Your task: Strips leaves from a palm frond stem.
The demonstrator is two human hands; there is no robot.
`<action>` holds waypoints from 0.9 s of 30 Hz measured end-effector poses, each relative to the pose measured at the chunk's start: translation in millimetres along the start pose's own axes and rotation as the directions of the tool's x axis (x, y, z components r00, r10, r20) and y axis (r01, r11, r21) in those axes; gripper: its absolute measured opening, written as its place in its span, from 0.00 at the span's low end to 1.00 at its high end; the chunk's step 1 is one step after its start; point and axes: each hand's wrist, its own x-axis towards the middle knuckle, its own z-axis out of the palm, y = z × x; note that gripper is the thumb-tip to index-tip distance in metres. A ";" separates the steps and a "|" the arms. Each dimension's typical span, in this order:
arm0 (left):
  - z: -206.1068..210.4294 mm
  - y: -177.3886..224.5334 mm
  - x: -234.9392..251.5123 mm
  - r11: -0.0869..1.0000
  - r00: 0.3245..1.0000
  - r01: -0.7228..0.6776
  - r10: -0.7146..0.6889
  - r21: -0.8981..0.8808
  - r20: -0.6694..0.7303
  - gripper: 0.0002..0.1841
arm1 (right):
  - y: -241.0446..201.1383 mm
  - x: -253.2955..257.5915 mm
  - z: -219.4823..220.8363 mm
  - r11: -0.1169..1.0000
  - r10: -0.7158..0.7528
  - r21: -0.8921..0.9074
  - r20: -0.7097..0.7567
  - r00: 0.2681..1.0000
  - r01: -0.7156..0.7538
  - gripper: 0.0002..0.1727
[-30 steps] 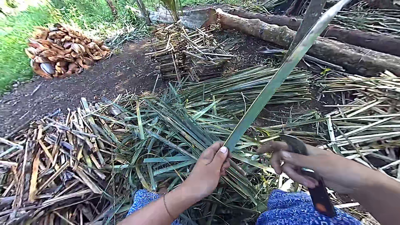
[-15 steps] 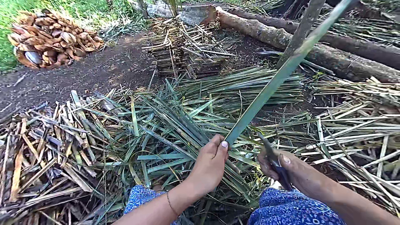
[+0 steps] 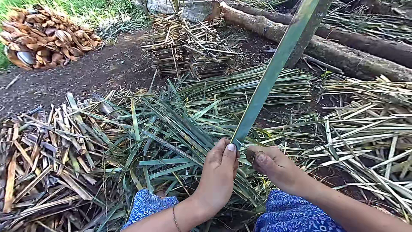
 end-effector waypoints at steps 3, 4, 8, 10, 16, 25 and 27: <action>-0.8 3.7 -2.3 0.997 0.999 0.049 -0.048 -0.066 0.025 0.15 | 5.3 -1.7 -0.7 0.999 -0.043 -0.013 -0.005 0.999 0.043 0.34; -1.5 6.5 -2.9 0.990 0.995 0.097 -0.093 -0.099 0.046 0.16 | 6.2 -2.9 -1.7 0.998 -0.056 -0.016 -0.003 0.998 0.056 0.34; 3.0 5.7 -10.0 0.973 0.976 0.183 -0.162 -0.143 0.149 0.17 | 3.1 -0.2 0.6 0.994 -0.107 -0.005 0.015 0.994 0.107 0.34; 4.6 5.0 -13.1 0.971 0.974 0.183 -0.158 -0.153 0.161 0.18 | 1.6 1.3 3.6 0.992 -0.124 0.021 0.017 0.992 0.124 0.33; -4.8 6.9 -10.4 0.926 0.918 0.324 -0.259 -0.192 0.301 0.21 | 0.4 -3.4 3.9 0.994 -0.092 0.069 0.066 0.994 0.087 0.33; -7.2 4.0 -17.2 0.955 0.904 0.279 -0.226 -0.101 0.364 0.25 | -12.6 1.3 -9.8 0.756 -0.125 0.616 0.466 0.876 -0.220 0.27; -9.1 2.8 -16.6 0.950 0.891 0.279 -0.203 -0.139 0.406 0.25 | -14.4 -1.0 -9.1 0.732 -0.106 0.638 0.453 0.885 -0.239 0.26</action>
